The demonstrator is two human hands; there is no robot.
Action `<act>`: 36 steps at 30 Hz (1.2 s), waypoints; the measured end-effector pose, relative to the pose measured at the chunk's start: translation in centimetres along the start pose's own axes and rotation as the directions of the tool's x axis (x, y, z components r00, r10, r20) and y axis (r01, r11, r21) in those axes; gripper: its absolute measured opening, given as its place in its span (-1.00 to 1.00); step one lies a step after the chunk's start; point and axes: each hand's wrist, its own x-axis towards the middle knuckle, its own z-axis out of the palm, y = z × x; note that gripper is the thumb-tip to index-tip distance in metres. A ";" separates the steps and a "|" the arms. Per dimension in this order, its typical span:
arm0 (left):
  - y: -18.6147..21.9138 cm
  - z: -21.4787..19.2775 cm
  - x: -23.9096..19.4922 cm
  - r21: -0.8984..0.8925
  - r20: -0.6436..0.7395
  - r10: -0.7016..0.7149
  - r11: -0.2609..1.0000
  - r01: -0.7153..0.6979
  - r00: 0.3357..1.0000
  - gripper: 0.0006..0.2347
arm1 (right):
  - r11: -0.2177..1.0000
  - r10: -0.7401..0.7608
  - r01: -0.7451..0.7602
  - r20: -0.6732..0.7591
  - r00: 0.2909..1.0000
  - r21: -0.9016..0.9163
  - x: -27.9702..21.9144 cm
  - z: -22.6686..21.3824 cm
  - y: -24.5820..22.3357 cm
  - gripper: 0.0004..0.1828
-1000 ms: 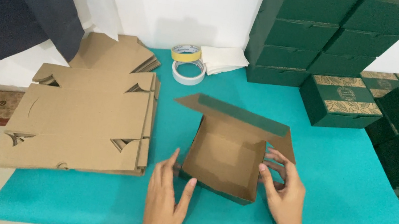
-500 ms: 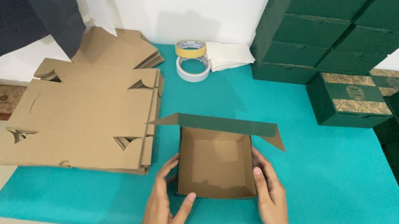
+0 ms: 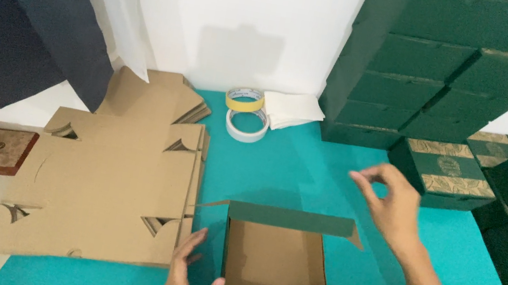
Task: Folding flat cardboard templates into finished boxes and stacking them.
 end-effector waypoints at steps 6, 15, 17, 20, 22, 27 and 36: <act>-6.6 2.1 2.0 -0.046 0.184 -0.400 0.909 0.414 0.898 -0.09 | 0.934 -0.346 0.312 0.219 0.912 0.175 12.4 10.0 -0.3 -0.79; -19.7 5.8 7.7 -0.215 0.308 -0.889 0.281 0.935 0.338 -0.65 | 0.961 -0.243 0.276 0.434 0.867 -0.013 17.8 17.9 6.0 -0.46; -19.8 5.8 7.1 -0.192 0.330 -0.875 0.306 0.932 0.355 -0.63 | 0.957 -0.259 0.290 0.448 0.856 -0.001 17.8 17.8 6.2 -0.44; -18.0 5.5 6.8 -0.161 0.341 -0.862 0.338 0.927 0.374 -0.59 | 0.948 -0.281 0.317 0.457 0.844 -0.003 17.6 18.0 6.5 -0.45; -17.3 5.1 5.7 -0.151 0.331 -0.868 0.338 0.929 0.370 -0.57 | 0.944 -0.286 0.329 0.458 0.842 -0.015 17.4 18.2 6.7 -0.48; -13.9 3.1 3.1 -0.125 0.396 -0.462 0.829 0.545 0.793 -0.37 | 0.961 -0.243 0.275 0.389 0.889 -0.028 16.8 16.9 5.2 -0.70; -5.9 1.0 1.4 -0.059 0.305 -0.227 0.965 0.256 0.925 -0.10 | 0.985 -0.100 0.124 0.191 0.976 -0.119 16.7 15.8 4.0 -0.76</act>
